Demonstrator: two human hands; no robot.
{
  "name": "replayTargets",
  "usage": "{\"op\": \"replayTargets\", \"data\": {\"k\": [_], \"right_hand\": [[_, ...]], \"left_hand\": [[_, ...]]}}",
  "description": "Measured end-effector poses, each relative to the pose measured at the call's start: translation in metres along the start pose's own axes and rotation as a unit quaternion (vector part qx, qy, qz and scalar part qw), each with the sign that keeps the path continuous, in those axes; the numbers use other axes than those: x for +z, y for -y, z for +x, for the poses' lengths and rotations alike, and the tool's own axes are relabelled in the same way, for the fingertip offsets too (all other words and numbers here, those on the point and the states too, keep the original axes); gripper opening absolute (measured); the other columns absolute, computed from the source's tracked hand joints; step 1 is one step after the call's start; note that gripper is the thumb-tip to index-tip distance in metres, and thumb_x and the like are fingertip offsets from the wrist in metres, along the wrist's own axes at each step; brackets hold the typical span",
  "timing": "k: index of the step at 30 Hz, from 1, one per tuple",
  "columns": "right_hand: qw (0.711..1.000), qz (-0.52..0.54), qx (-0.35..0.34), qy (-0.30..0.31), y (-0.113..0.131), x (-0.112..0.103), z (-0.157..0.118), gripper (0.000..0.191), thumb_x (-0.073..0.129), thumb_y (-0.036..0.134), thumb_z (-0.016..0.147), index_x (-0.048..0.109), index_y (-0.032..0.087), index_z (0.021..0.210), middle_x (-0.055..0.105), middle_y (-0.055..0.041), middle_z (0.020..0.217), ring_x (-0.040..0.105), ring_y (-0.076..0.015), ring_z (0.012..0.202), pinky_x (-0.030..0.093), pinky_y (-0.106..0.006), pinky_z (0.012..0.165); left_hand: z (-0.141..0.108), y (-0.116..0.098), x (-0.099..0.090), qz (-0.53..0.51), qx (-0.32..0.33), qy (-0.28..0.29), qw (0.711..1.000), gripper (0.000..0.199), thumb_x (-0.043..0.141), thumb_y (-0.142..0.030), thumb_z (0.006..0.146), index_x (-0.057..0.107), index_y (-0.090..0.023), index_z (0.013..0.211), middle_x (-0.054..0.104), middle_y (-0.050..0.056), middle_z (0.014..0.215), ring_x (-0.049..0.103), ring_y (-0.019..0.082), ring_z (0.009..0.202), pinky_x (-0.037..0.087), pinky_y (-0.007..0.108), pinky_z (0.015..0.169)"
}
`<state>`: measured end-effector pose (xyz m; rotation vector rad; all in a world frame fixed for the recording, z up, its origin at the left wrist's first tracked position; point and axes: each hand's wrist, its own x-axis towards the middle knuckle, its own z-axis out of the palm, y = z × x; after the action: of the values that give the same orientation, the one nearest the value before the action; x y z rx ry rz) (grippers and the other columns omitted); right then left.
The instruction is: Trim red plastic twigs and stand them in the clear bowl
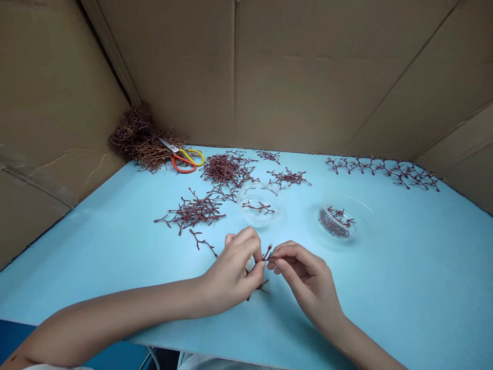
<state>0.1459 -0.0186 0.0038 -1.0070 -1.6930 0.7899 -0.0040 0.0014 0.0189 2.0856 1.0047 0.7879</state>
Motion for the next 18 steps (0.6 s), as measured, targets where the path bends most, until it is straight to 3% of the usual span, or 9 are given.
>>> {"op": "replayTargets", "data": {"k": [4,7,12,18], "right_hand": [[0.985,-0.106,-0.13,0.031,0.0,-0.016,0.006,0.031,0.057,0.021,0.073,0.048,0.023,0.102,0.055,-0.0076,0.091,0.054,-0.0176,0.082,0.05,-0.028,0.06],[0.97,-0.144,-0.186,0.064,-0.001,-0.021,0.008,0.033,0.056,0.016,0.074,0.046,0.023,0.105,0.057,-0.0077,0.091,0.055,-0.0167,0.084,0.049,-0.028,0.066],[0.971,-0.132,-0.188,0.066,0.001,-0.018,0.007,0.019,0.053,0.008,0.075,0.051,0.019,0.089,0.06,-0.0045,0.076,0.058,-0.012,0.07,0.049,-0.021,0.06],[0.99,-0.045,-0.129,0.038,0.003,-0.014,0.005,0.016,0.053,0.002,0.072,0.052,0.018,0.072,0.06,-0.0025,0.069,0.058,-0.0099,0.063,0.048,-0.019,0.055]], "left_hand": [[0.003,-0.003,-0.009,-0.098,-0.034,0.02,0.994,0.013,0.041,-0.011,0.072,0.037,-0.017,0.061,0.038,-0.001,0.071,0.041,0.012,0.068,0.031,0.023,0.063],[0.004,-0.004,-0.011,-0.141,-0.059,0.051,0.987,0.013,0.041,-0.012,0.072,0.038,-0.016,0.06,0.038,-0.001,0.07,0.04,0.012,0.066,0.031,0.023,0.061],[0.004,-0.001,-0.007,-0.167,-0.07,0.083,0.98,0.012,0.042,-0.017,0.073,0.039,-0.016,0.062,0.038,-0.001,0.072,0.04,0.012,0.067,0.03,0.024,0.061],[0.001,-0.002,-0.006,-0.118,-0.046,0.09,0.988,0.011,0.039,-0.016,0.074,0.036,-0.017,0.064,0.037,-0.001,0.073,0.038,0.014,0.069,0.027,0.027,0.066]]}}
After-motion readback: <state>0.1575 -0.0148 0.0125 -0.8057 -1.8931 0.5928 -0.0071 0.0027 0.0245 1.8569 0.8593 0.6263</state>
